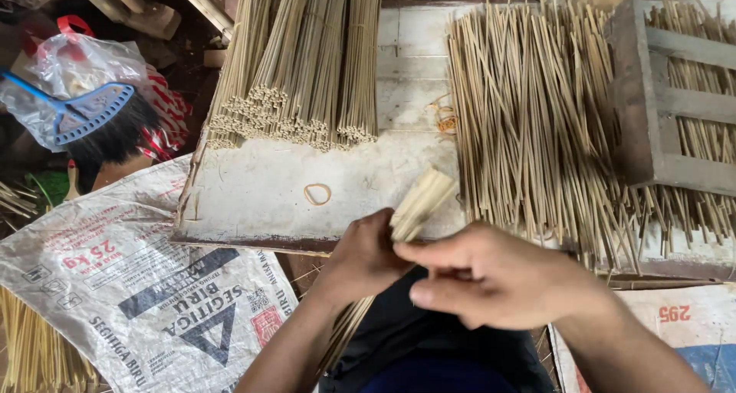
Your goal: Bundling thin wooden sticks and securing them with rubber bands
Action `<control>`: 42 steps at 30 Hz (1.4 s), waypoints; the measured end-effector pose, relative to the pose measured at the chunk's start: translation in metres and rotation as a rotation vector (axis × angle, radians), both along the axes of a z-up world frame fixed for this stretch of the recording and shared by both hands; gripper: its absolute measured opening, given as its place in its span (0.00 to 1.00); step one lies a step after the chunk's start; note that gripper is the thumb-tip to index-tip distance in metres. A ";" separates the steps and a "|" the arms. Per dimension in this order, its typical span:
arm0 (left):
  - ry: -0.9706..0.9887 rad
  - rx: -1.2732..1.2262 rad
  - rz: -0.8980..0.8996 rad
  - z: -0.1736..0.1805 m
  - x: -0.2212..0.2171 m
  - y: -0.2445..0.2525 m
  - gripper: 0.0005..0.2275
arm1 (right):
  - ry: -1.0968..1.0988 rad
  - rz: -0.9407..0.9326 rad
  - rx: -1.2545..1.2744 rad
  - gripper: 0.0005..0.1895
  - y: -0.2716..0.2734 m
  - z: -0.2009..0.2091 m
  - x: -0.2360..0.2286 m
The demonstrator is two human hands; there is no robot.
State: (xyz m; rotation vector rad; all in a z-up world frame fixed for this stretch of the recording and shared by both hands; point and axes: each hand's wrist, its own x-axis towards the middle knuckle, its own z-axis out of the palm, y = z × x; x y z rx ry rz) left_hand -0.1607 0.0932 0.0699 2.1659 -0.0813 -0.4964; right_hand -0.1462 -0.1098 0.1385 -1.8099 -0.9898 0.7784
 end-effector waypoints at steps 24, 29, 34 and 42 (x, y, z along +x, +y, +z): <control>0.014 -0.898 -0.098 -0.029 -0.016 -0.032 0.02 | 0.474 -0.879 0.884 0.10 0.035 -0.046 0.073; 0.009 -0.968 -0.055 -0.016 -0.013 -0.026 0.05 | 0.340 -0.931 0.675 0.11 0.037 -0.037 0.058; 0.048 -1.037 -0.163 0.010 -0.010 0.000 0.08 | 0.031 -0.770 -0.161 0.25 -0.005 -0.023 0.047; 0.443 -0.452 0.248 0.114 -0.017 0.015 0.59 | -1.419 -0.382 0.094 0.20 0.000 -0.026 0.081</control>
